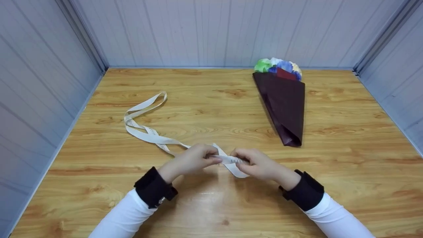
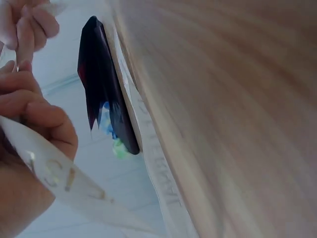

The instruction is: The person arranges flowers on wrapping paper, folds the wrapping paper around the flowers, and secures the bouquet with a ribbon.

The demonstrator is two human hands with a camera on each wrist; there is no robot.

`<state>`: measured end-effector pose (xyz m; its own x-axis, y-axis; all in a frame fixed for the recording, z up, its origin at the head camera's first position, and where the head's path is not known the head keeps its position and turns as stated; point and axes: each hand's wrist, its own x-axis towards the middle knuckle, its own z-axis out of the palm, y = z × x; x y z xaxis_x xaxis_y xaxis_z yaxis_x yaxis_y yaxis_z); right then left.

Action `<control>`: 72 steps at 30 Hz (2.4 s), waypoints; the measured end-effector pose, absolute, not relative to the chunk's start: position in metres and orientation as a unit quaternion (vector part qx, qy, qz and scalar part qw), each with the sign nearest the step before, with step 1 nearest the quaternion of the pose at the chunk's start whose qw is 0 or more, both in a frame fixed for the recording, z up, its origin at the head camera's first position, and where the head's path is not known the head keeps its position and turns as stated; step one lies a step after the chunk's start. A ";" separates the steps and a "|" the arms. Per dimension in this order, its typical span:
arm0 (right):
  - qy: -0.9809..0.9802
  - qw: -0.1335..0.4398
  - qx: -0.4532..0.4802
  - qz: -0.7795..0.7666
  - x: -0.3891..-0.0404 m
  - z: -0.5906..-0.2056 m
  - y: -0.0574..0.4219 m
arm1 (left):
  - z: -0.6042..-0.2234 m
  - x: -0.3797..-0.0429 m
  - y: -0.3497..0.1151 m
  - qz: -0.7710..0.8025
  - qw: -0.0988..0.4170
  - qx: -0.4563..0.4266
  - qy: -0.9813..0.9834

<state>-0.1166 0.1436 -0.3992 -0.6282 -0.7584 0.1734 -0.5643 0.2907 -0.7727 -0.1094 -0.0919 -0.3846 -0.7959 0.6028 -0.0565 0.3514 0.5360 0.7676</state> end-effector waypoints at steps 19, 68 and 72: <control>0.906 0.012 -0.180 -0.382 -0.143 -0.399 0.169 | -0.377 -0.111 -0.149 0.415 0.146 0.174 0.881; 0.847 0.094 -0.378 -0.362 -0.161 -0.407 0.262 | -0.370 -0.092 -0.249 0.405 0.057 0.229 0.883; 0.839 0.087 -0.361 -0.398 -0.162 -0.407 0.261 | -0.371 -0.090 -0.261 0.422 0.054 0.177 0.888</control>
